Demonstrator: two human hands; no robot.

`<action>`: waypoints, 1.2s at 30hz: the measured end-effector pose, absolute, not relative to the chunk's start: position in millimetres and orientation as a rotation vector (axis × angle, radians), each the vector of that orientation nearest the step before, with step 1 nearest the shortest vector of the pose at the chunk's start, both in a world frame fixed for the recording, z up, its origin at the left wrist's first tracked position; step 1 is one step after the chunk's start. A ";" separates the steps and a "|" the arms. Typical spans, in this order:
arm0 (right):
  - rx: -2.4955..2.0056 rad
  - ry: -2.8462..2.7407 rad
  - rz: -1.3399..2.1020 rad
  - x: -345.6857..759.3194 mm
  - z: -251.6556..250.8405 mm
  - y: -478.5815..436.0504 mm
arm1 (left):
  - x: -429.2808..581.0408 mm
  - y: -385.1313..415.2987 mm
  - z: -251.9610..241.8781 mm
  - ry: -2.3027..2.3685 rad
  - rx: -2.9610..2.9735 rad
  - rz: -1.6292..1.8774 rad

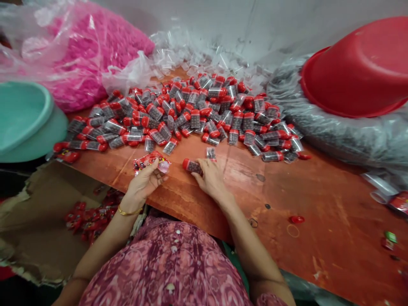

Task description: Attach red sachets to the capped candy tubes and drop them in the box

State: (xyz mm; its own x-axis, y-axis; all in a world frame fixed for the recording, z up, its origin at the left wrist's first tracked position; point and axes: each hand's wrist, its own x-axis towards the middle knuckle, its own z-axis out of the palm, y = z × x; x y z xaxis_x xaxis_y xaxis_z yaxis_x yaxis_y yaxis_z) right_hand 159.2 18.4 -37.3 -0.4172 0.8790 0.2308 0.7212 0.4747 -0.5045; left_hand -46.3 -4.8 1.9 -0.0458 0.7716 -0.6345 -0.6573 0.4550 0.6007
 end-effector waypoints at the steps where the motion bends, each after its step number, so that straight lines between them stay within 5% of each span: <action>1: -1.250 -2.199 0.523 159.6 -32.4 13.3 | -46.1 -5.3 1.3 1.131 0.149 1.155; 20: -0.976 -2.015 1.067 144.0 -2.9 -9.0 | -47.1 -8.4 1.6 1.284 0.494 1.170; 36: -0.938 -2.025 0.978 142.6 0.3 -7.8 | -51.4 -7.0 3.4 1.275 0.596 1.151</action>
